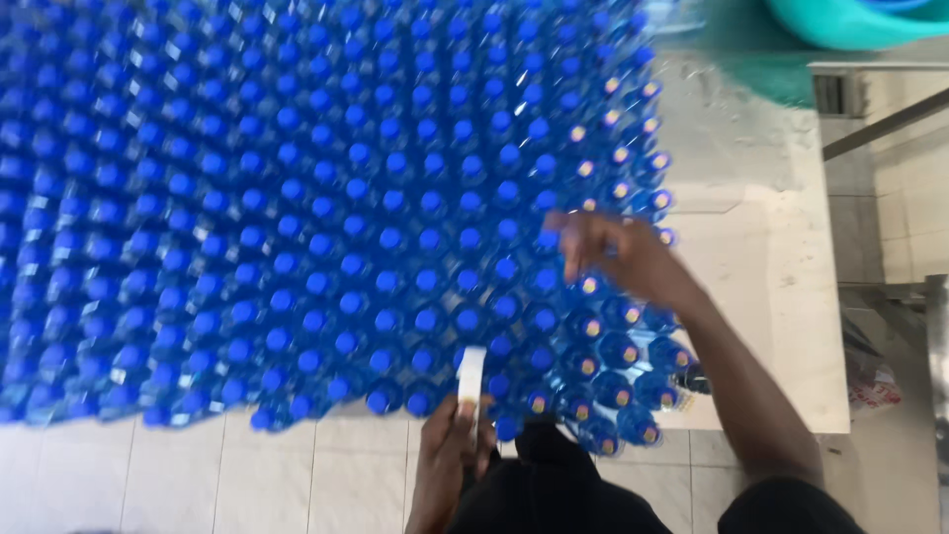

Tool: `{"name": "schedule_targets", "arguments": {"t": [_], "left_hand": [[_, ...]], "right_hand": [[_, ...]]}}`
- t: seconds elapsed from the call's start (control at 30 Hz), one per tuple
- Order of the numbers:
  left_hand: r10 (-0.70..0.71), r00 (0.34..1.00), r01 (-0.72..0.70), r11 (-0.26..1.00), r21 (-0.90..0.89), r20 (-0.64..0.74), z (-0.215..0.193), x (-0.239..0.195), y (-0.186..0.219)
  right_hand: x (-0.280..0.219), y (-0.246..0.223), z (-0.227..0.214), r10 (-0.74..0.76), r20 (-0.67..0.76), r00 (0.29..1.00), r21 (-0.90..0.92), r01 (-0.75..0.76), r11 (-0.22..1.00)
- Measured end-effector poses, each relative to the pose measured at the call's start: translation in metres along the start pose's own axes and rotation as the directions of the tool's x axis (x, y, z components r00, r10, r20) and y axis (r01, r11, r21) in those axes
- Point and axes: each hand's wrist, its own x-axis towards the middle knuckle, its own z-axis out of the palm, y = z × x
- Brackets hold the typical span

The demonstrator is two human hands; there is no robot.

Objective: The person applies small round stickers to the caps of many blue-capped water bottles arranged on a stainless steel table. They peel stickers from a roll and press each one onto a bottle cap, working systematically across the rows.

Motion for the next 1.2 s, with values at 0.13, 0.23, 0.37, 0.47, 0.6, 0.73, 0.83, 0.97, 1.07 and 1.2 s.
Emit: {"name": "schedule_targets", "arguments": {"t": [0.13, 0.23, 0.37, 0.47, 0.6, 0.73, 0.83, 0.97, 1.07, 1.2], "left_hand": [[0.101, 0.986, -0.105, 0.994, 0.02, 0.136, 0.004, -0.001, -0.005], [0.112, 0.97, -0.128, 0.99, 0.063, 0.216, 0.008, -0.008, -0.006], [0.084, 0.952, -0.118, 0.988, 0.1, 0.294, 0.006, -0.018, -0.001], [0.08, 0.929, -0.129, 0.985, 0.116, 0.361, -0.001, -0.028, -0.003], [0.037, 0.918, -0.132, 0.968, 0.214, 0.396, -0.011, -0.037, -0.006], [0.109, 0.935, -0.198, 0.95, 0.243, 0.336, -0.013, -0.042, -0.001], [0.14, 0.936, -0.221, 0.949, 0.226, 0.324, -0.017, -0.048, 0.0], [0.308, 0.861, -0.414, 0.886, 0.207, 0.404, -0.021, -0.046, -0.005], [0.332, 0.847, -0.458, 0.853, 0.251, 0.416, -0.022, -0.046, -0.004], [0.366, 0.81, -0.539, 0.774, 0.333, 0.459, -0.015, -0.048, 0.008]], "right_hand": [[-0.071, -0.062, 0.096, 0.312, 0.256, 0.915, -0.125, -0.289, 0.949], [-0.101, -0.064, 0.145, 0.367, 0.048, 0.929, 0.178, -0.37, 0.912], [-0.118, -0.054, 0.179, 0.317, -0.238, 0.918, 0.525, -0.153, 0.837], [-0.128, -0.052, 0.189, 0.373, -0.33, 0.867, 0.569, -0.132, 0.812], [-0.136, -0.055, 0.192, 0.327, -0.386, 0.862, 0.413, -0.156, 0.897], [-0.154, -0.049, 0.204, -0.154, -0.561, 0.814, -0.291, -0.02, 0.957], [-0.166, -0.058, 0.203, -0.506, -0.414, 0.757, -0.51, 0.267, 0.817], [-0.169, -0.071, 0.199, -0.428, -0.263, 0.865, -0.438, 0.288, 0.851], [-0.172, -0.07, 0.197, -0.282, -0.256, 0.925, -0.212, 0.231, 0.949], [-0.175, -0.071, 0.196, -0.147, -0.3, 0.943, -0.018, 0.148, 0.989]]}}
